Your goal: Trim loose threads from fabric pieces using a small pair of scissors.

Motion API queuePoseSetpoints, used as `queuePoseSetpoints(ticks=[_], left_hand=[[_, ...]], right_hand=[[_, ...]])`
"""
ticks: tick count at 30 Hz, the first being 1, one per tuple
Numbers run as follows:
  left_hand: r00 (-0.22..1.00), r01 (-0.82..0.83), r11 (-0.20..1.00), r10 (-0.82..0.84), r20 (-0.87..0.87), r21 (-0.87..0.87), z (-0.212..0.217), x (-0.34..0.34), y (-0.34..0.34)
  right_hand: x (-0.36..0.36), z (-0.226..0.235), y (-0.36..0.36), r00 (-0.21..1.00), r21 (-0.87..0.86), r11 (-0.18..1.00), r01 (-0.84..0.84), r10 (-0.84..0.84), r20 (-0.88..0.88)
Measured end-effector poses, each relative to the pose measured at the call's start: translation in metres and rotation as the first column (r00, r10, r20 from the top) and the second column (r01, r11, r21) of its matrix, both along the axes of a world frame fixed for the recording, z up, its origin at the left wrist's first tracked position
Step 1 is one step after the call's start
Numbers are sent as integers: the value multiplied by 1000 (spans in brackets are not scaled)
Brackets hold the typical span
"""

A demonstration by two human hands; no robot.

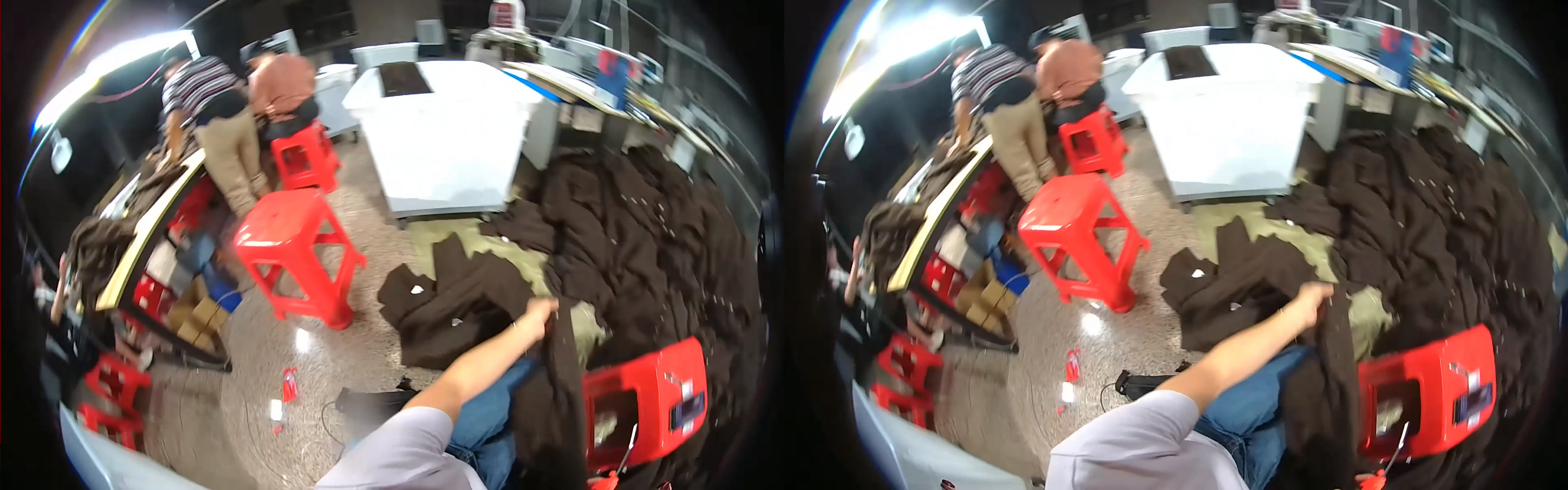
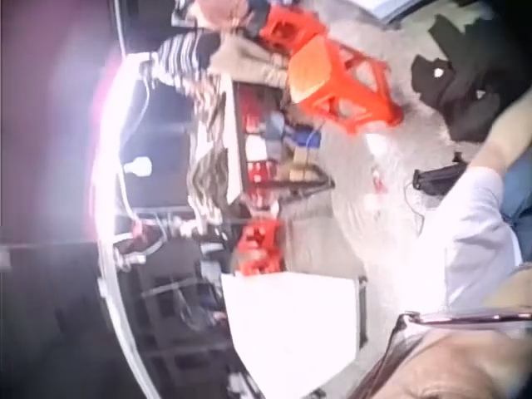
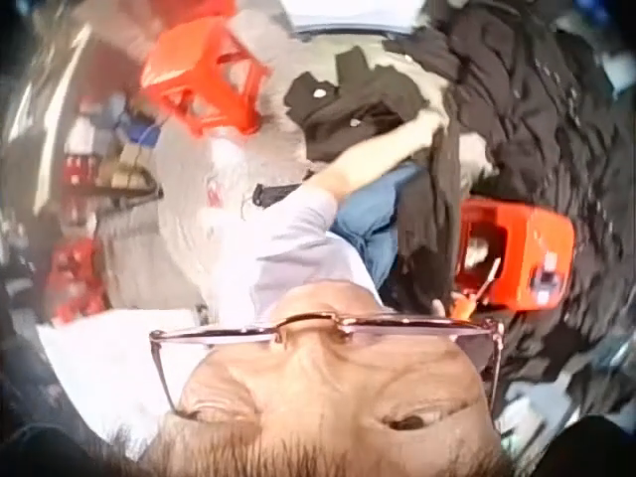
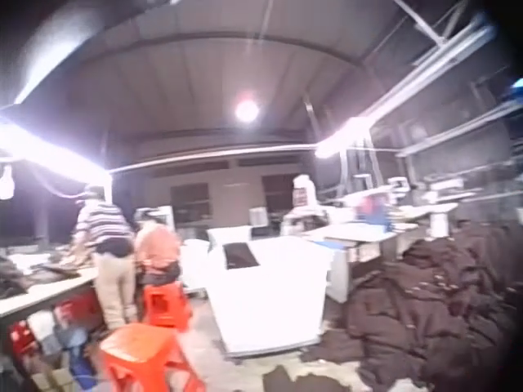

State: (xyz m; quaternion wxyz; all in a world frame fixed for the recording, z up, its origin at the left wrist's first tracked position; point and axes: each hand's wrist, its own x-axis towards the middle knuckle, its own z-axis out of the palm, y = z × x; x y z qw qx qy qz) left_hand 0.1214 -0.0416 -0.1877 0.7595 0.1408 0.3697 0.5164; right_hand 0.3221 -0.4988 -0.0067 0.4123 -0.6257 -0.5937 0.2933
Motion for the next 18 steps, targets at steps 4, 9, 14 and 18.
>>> queuePoseSetpoints(ticks=[4,9,14,18], left_hand=[[979,42,952,-100,-178,-304,-31,33,-46],[966,84,978,-128,-227,-193,-29,43,-32],[960,140,986,-157,-233,-89,8,47,-13],[953,215,977,-213,-216,-16,24,55,-18]], right_hand=[[-5,24,12,980,-365,930,-45,113,165],[-60,34,-3,931,-677,736,11,-254,-262],[-62,-30,-31,873,-597,781,-185,-148,-465],[-68,-55,-40,911,-329,918,-222,75,-406]])
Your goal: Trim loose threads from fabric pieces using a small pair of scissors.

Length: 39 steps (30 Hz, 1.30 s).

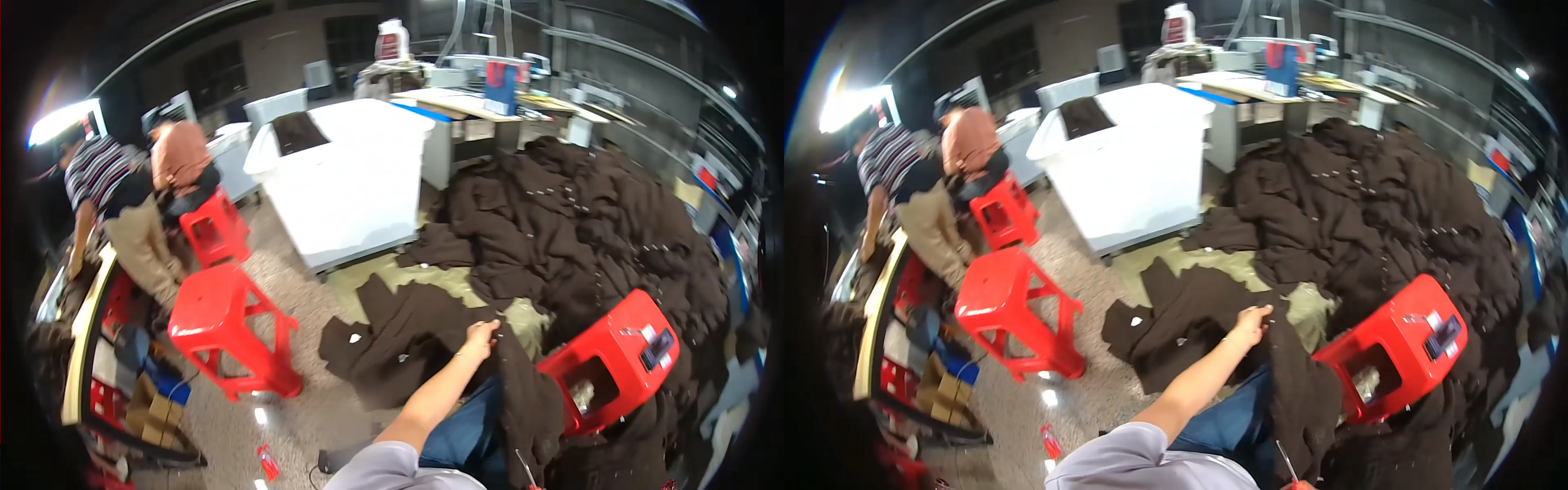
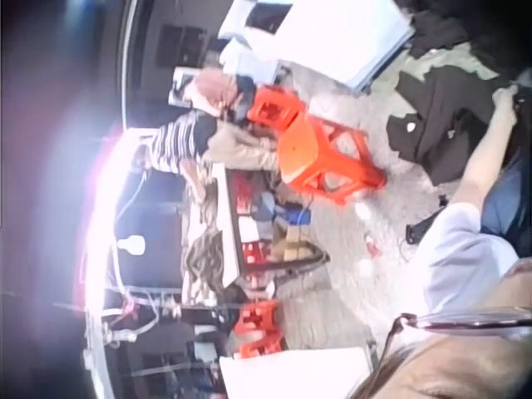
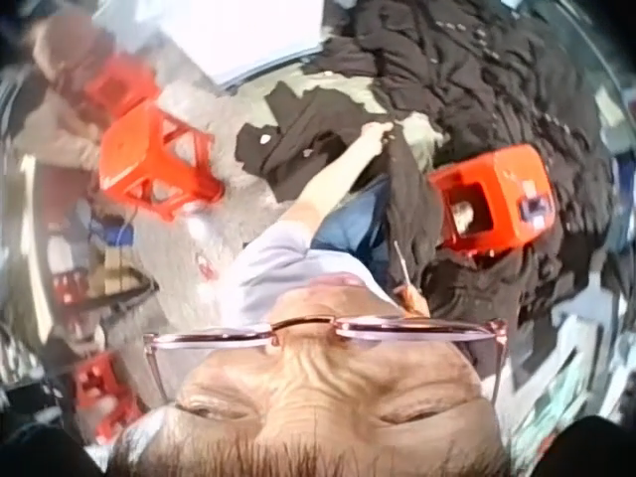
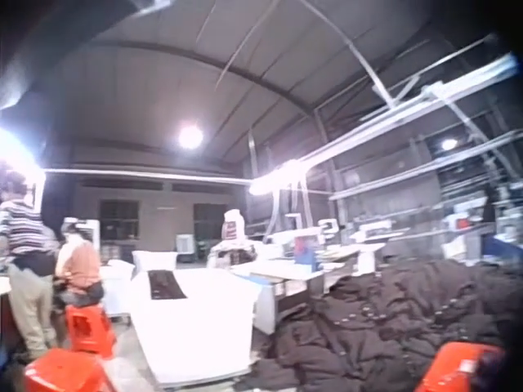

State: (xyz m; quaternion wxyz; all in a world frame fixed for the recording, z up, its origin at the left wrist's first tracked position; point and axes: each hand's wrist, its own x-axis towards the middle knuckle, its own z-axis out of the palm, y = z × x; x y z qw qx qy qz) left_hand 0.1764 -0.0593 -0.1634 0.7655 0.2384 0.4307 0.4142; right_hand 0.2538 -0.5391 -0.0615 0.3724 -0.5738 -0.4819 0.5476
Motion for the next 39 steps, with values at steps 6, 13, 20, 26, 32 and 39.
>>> queuePoseSetpoints(ticks=[6,13,20,26,32,39], left_hand=[[979,204,968,-205,6,-148,-56,-21,-39],[966,258,965,-258,8,-57,-82,-5,-53],[880,466,780,-358,-313,417,71,28,-21],[853,484,851,-510,106,202,17,-29,-31],[882,402,910,-415,221,104,-64,-31,-40],[868,375,911,-410,280,172,-28,-62,-51]], right_hand=[[-32,9,-12,985,-103,986,130,-141,-101],[-43,-20,-40,985,-139,976,169,-172,-11],[-51,41,-26,967,-67,965,252,-249,47],[-75,5,14,962,-240,952,192,-134,239],[-49,11,39,676,-31,878,477,-344,652],[-32,-6,138,713,85,929,361,-334,617]])
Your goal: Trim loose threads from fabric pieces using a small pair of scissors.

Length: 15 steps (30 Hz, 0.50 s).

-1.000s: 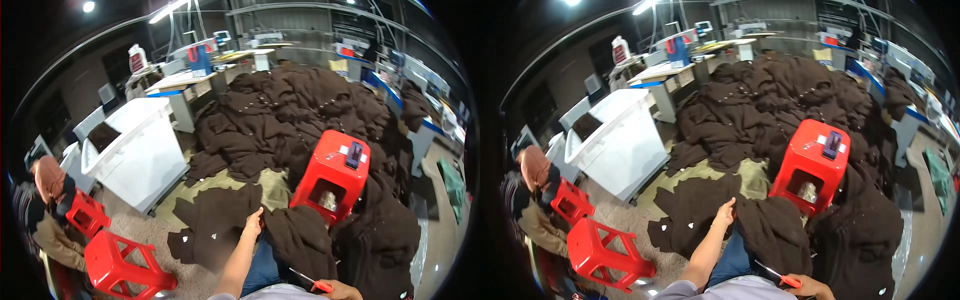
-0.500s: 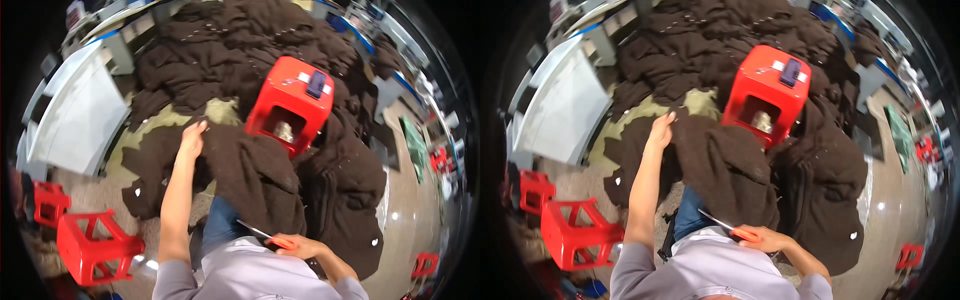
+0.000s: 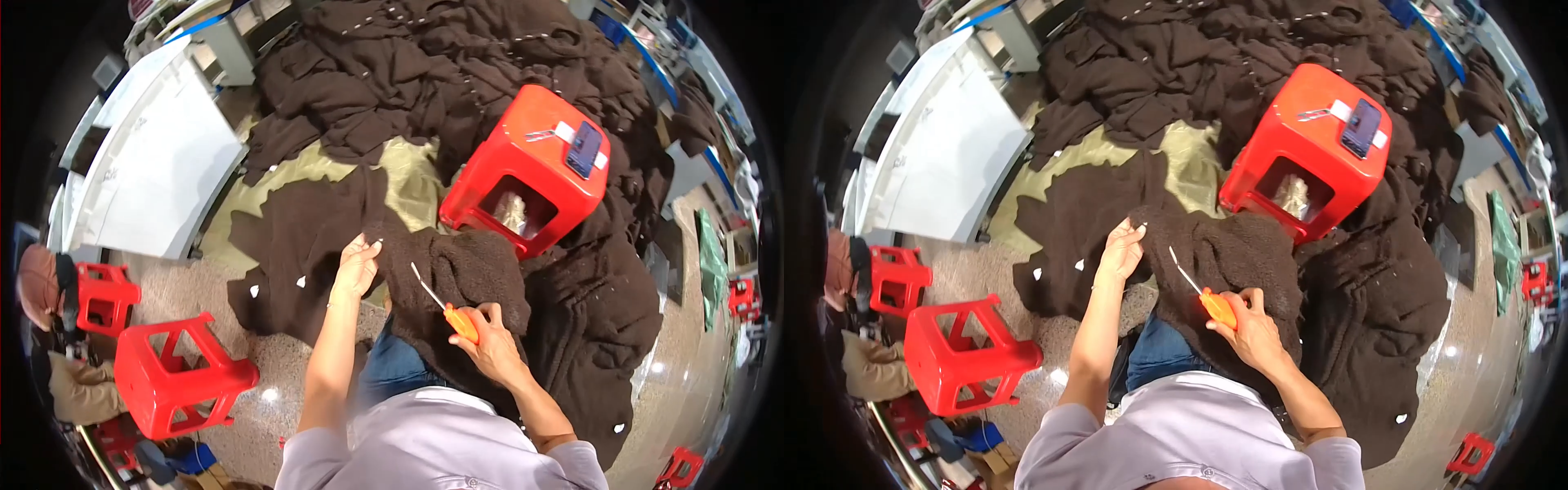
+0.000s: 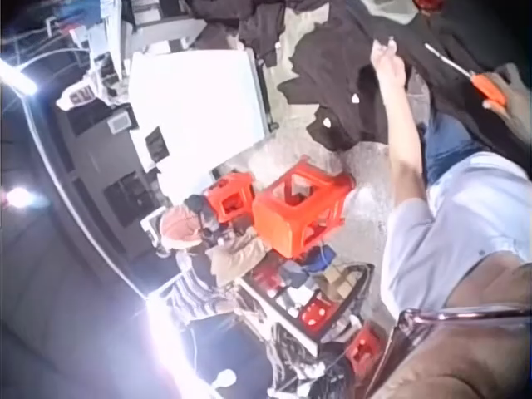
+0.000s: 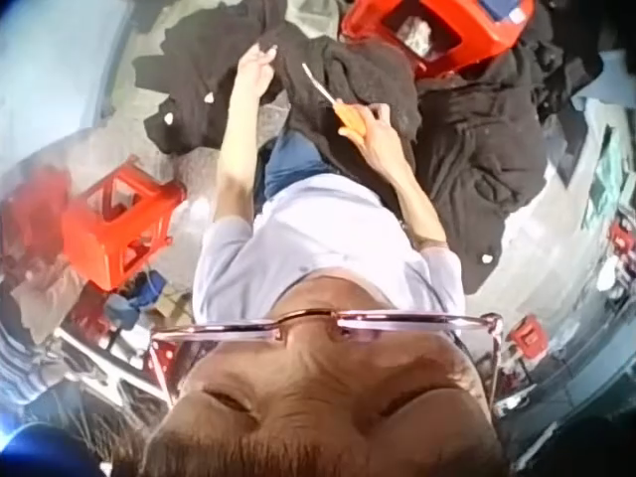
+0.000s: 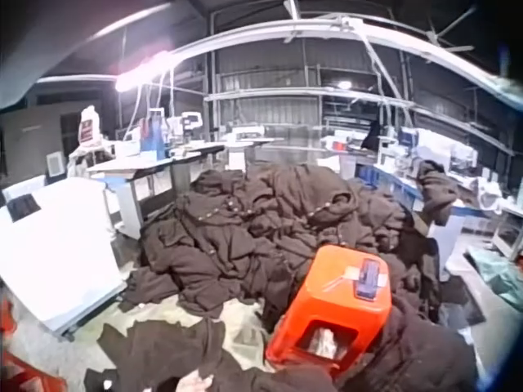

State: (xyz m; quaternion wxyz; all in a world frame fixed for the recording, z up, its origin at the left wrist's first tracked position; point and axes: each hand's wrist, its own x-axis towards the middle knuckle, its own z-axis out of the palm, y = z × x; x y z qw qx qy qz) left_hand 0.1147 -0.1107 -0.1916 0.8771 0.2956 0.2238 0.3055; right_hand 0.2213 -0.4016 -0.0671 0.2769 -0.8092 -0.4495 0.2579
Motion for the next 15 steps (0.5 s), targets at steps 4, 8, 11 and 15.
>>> queuePoseSetpoints(ticks=[4,8,11,15], left_hand=[[1000,27,999,-27,-7,-30,12,4,7],[994,-24,1000,25,-106,14,7,-6,11],[988,-35,995,48,-144,89,1,-10,13],[980,-68,996,76,-186,53,-3,-16,12]], right_hand=[[1,-9,39,997,56,996,62,-64,38],[-2,-11,50,999,-20,999,42,-42,5],[-2,-12,54,999,-40,999,30,-29,38],[-6,-18,48,996,-68,997,45,-40,79]])
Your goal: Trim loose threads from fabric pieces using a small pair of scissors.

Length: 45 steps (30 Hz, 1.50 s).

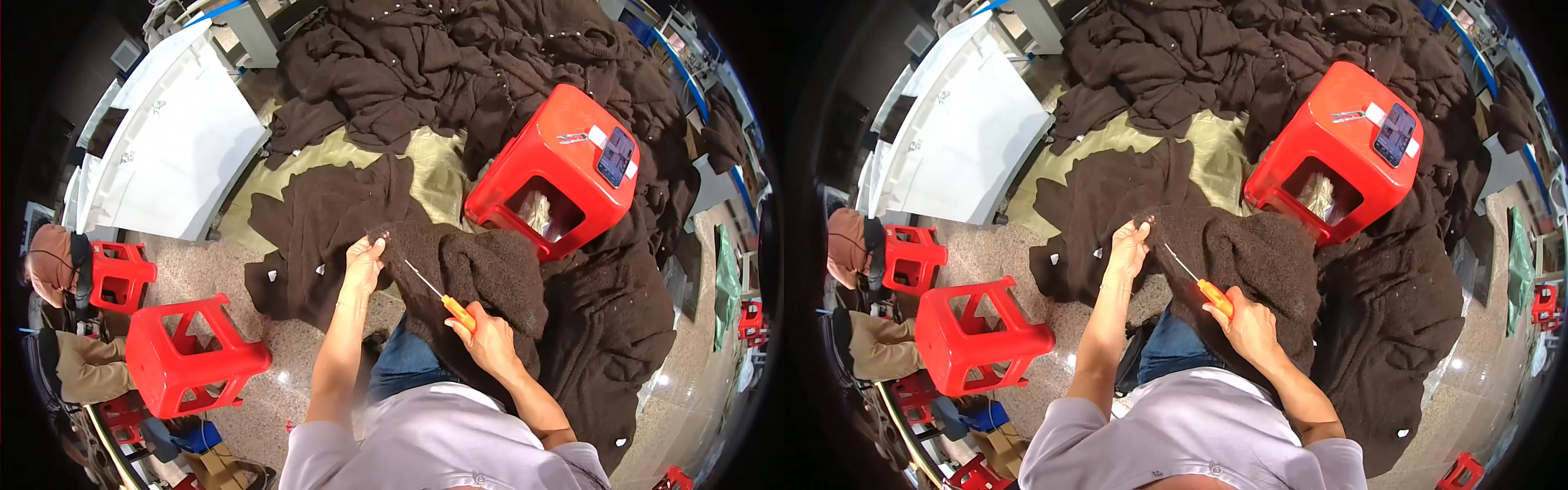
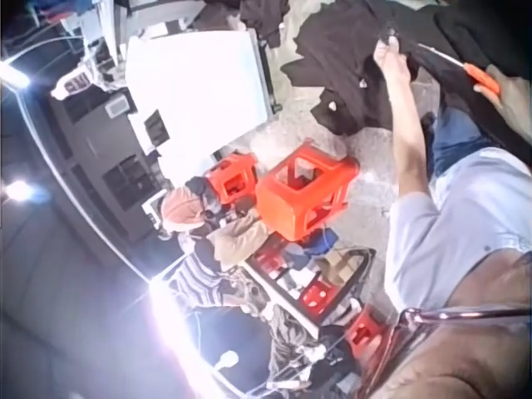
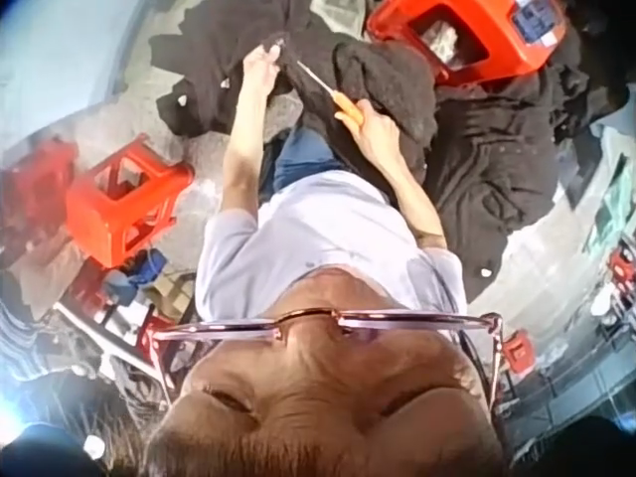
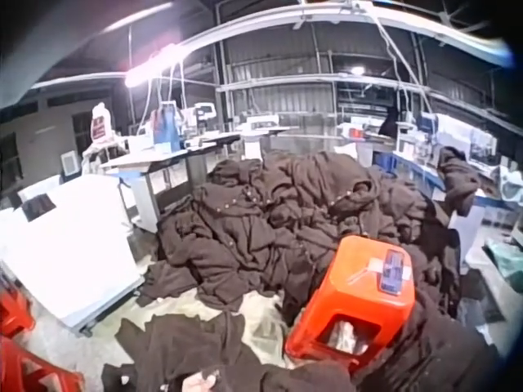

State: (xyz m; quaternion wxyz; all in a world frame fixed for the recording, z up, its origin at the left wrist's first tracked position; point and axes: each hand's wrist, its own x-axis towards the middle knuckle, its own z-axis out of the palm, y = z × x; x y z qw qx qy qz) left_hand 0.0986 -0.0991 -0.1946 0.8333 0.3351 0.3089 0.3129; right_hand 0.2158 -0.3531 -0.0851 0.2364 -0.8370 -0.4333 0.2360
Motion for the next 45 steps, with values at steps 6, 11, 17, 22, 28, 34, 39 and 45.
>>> queuePoseSetpoints(ticks=[6,11,17,22,28,34,39,45], left_hand=[[999,21,998,-19,-27,59,-6,-9,-6],[1000,7,1000,-7,16,-5,0,-14,-19],[984,180,977,-180,16,-118,-15,-43,-75],[999,20,1000,-19,-26,20,-18,-45,-82],[998,-70,997,70,4,18,-16,-46,-86],[998,36,989,-27,62,-141,-16,-61,-102],[999,33,996,-34,-8,-77,-28,-60,-117],[1000,-24,992,26,15,-121,-29,-63,-118]], right_hand=[[-6,-2,-1,999,20,999,33,-34,19],[-15,-1,-17,996,98,992,86,-86,-6],[-31,6,-52,999,39,998,43,-43,2],[-48,4,-62,999,60,998,37,-37,-3],[-47,0,-58,1000,5,1000,10,-10,8],[-44,9,-75,999,-20,1000,7,-8,-51],[-47,13,-83,999,-86,995,-49,47,-25],[-39,9,-81,995,-148,985,-94,97,13]])
